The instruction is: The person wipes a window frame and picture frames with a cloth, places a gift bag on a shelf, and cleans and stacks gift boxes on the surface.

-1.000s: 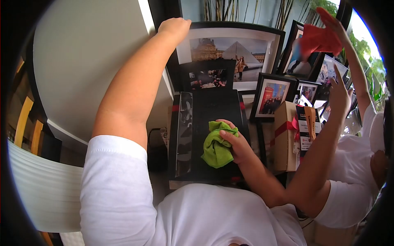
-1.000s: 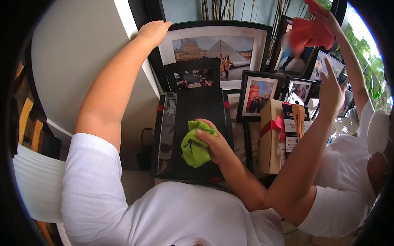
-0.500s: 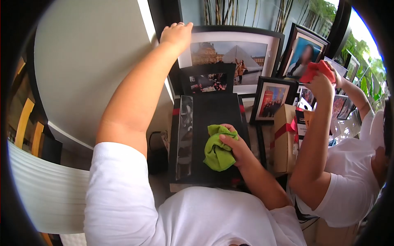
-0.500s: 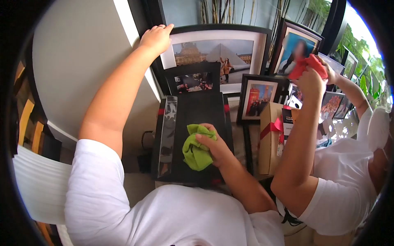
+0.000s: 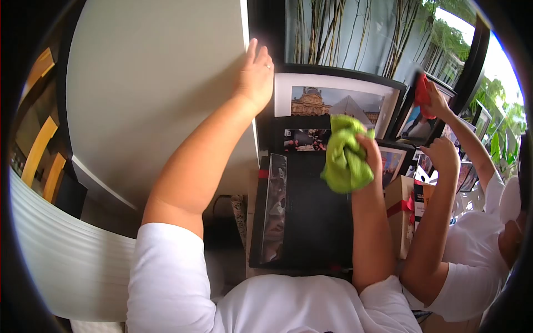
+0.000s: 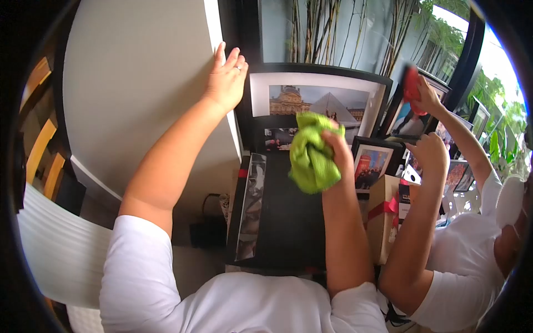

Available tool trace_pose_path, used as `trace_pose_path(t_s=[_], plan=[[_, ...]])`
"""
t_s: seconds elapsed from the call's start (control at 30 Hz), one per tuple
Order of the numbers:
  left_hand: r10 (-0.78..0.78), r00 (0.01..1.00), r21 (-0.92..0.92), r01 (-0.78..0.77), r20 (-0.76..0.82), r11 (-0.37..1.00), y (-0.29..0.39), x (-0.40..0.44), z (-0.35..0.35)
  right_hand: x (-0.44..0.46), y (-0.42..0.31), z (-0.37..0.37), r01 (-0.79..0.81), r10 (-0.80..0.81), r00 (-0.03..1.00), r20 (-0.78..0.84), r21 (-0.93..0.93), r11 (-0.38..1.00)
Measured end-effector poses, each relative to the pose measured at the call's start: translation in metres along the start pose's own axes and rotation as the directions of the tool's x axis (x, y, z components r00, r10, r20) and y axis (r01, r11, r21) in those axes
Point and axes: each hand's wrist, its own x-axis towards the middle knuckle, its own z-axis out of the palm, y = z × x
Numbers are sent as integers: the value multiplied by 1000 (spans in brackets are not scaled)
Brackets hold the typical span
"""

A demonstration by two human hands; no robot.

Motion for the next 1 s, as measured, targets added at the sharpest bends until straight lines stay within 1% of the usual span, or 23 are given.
trace_pose_path(t_s=[0.03,0.07,0.1,0.13,0.17,0.2,0.23,0.27,0.3,0.33,0.37,0.4,0.43,0.5,0.53,0.6,0.63,0.7,0.73,0.77,0.83,0.93,1.0], plan=[[20,1000,-16,-20,23,1000,-1,0,-1,23,-4,7,9,-9,1000,-6,-38,999],[28,1000,-42,-28,10,999,-3,-1,-2,46,-8,20,20,-32,991,-132,-92,996],[36,999,-69,-37,-6,997,-4,-2,-4,68,-10,39,122,-170,966,-194,-240,963],[45,999,-98,-47,-21,994,-5,-2,-4,95,-12,47,130,-231,955,-185,-439,889],[42,999,-151,-47,-32,987,-6,-1,-3,124,-7,52,135,-373,908,-190,-710,691],[39,998,-205,-47,-45,978,-6,1,0,152,-5,49,153,-406,914,-5,-922,355],[37,997,-258,-52,-62,965,-5,4,4,179,4,47,187,-478,869,133,-980,68],[0,986,-135,-23,-166,991,2,6,16,187,6,56,276,-395,853,340,-938,-211],[-6,991,-94,-6,-131,996,0,4,7,195,9,64,307,-232,902,364,-919,-249],[-60,978,-211,16,-200,977,8,12,29,203,16,70,305,-69,931,357,-870,-386],[-117,959,-327,27,-260,945,15,19,52,225,27,59,386,67,907,416,-757,-527],[-145,893,-377,-29,-426,926,8,12,40,225,25,72,313,138,948,288,-749,-584],[-168,903,-454,-33,-396,890,6,10,36,224,18,82,244,198,969,150,-728,-641],[-207,922,-596,-31,-327,803,5,7,28,224,9,77,281,231,959,166,-671,-686],[-154,946,-486,-4,-284,874,4,4,21,222,5,72,301,251,953,170,-643,-705],[-64,983,-234,22,-172,972,0,3,7,222,-18,51,257,223,965,135,-641,-723],[-73,968,-230,17,-239,973,2,4,11,219,-32,37,237,212,970,118,-643,-728],[-93,927,-218,13,-362,976,3,4,22,202,-66,18,116,118,992,42,-672,-732],[-63,945,-170,8,-320,985,2,4,21,198,-82,1,46,62,998,1,-678,-733],[-60,941,-153,8,-334,988,3,4,24,195,-99,-18,-22,6,999,-39,-681,-732],[-53,931,-122,10,-362,993,3,4,31,188,-133,-51,-87,-63,996,-60,-633,-769],[-44,955,-120,9,-293,993,2,4,27,185,-178,-117,-117,-137,990,-12,-603,-789],[-20,970,-96,-3,-240,995,5,9,36,176,-194,-131,-139,-168,986,-4,-577,-804]])
